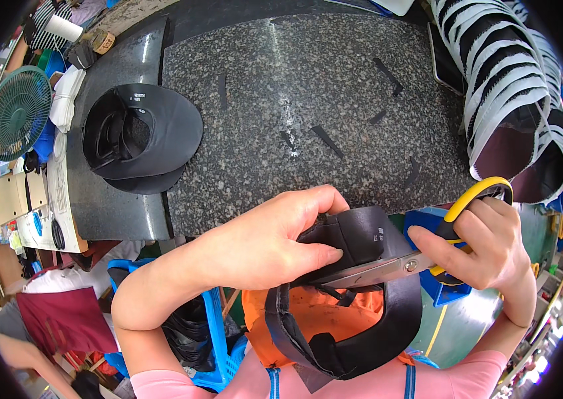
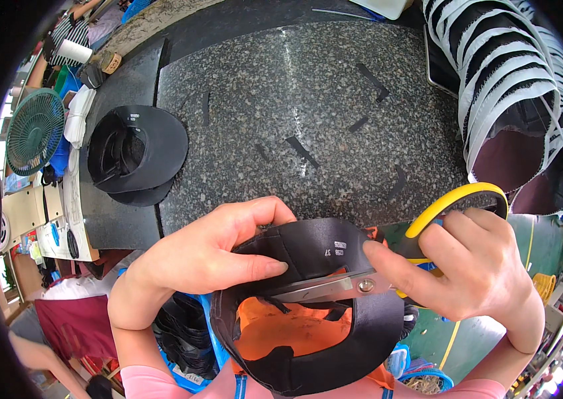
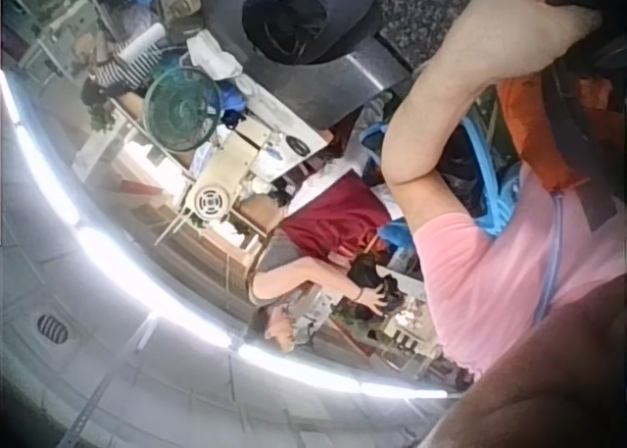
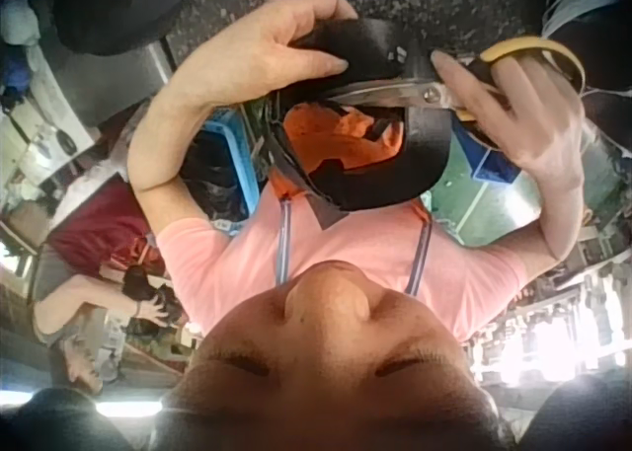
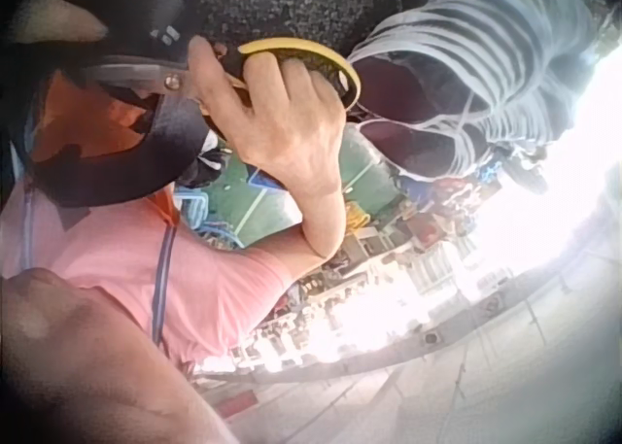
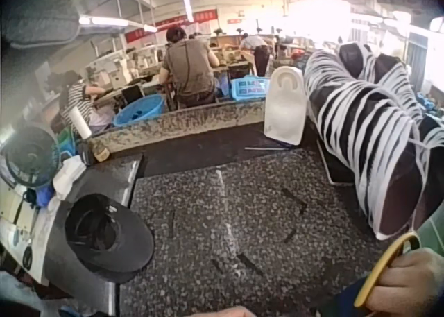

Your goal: The person trims excess material from shoe upper pieces with scissors, places a stack of trimmed pieces into a plastic crate, and cuts the inner edges of another shoe upper piece using scissors.

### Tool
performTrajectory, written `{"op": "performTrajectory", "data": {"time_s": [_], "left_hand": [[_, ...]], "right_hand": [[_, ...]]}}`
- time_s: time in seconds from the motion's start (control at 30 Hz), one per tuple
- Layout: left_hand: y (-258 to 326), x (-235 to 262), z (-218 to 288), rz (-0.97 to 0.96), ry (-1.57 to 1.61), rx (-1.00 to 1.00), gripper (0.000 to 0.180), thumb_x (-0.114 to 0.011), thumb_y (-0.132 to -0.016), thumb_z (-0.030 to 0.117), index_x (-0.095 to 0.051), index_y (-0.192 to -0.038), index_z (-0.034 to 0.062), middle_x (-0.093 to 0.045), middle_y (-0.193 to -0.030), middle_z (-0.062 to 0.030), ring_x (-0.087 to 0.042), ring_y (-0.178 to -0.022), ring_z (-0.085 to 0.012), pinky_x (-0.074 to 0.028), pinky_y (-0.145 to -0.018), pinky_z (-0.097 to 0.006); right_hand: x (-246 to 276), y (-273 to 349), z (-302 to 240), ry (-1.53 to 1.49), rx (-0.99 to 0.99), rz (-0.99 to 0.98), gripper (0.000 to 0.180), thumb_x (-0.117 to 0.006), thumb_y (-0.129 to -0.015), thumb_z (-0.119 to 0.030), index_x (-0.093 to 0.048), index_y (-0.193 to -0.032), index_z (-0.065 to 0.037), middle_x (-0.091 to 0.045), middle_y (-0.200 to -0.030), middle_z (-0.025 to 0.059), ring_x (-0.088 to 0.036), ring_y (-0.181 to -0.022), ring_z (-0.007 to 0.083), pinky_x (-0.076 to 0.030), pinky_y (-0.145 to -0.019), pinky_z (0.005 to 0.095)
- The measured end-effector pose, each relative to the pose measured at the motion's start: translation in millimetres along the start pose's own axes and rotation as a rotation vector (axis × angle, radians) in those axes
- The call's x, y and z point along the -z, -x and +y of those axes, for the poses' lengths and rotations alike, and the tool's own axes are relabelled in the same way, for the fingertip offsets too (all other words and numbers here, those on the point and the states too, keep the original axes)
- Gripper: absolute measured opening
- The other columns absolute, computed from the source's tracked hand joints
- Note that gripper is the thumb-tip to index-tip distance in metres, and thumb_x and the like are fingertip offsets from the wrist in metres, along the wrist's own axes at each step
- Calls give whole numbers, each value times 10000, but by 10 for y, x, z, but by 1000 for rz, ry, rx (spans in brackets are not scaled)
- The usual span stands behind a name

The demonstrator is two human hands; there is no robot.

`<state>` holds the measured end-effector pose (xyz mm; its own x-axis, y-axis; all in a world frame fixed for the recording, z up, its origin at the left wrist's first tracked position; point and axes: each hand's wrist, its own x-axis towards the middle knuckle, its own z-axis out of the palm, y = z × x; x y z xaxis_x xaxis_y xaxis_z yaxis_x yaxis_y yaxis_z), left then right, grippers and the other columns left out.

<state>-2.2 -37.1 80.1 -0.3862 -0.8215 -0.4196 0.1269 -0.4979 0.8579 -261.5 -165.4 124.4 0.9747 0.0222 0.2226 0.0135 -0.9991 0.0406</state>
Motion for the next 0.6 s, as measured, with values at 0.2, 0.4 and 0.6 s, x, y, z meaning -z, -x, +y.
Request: {"op": "performTrajectory", "data": {"time_s": [0.2,0.4,0.6], "left_hand": [[2,24,51,-38,-25,83,305,-637,-909,0,-518,-1189,-19,-628,-1133,-64,-569,-1065,-99,-478,-942,-282],[3,9,109,-118,-34,147,308,-632,-914,2,-512,-1197,-19,-624,-1139,-66,-566,-1067,-98,-480,-940,-286],[39,121,100,-49,11,124,292,-624,-927,17,-511,-1193,-23,-633,-1145,-72,-580,-1075,-110,-486,-936,-289]], "right_hand": [[-11,-33,-13,1,17,15,492,-726,-521,-219,-771,-1011,-205,-292,-649,-39,-382,-497,98,-298,-433,250],[-96,31,28,29,81,111,486,-725,-510,-211,-770,-994,-202,-319,-632,-46,-404,-483,90,-289,-424,242],[-282,64,93,-47,222,241,478,-734,-496,-214,-773,-973,-226,-408,-646,-58,-410,-479,81,-279,-420,237]]}}
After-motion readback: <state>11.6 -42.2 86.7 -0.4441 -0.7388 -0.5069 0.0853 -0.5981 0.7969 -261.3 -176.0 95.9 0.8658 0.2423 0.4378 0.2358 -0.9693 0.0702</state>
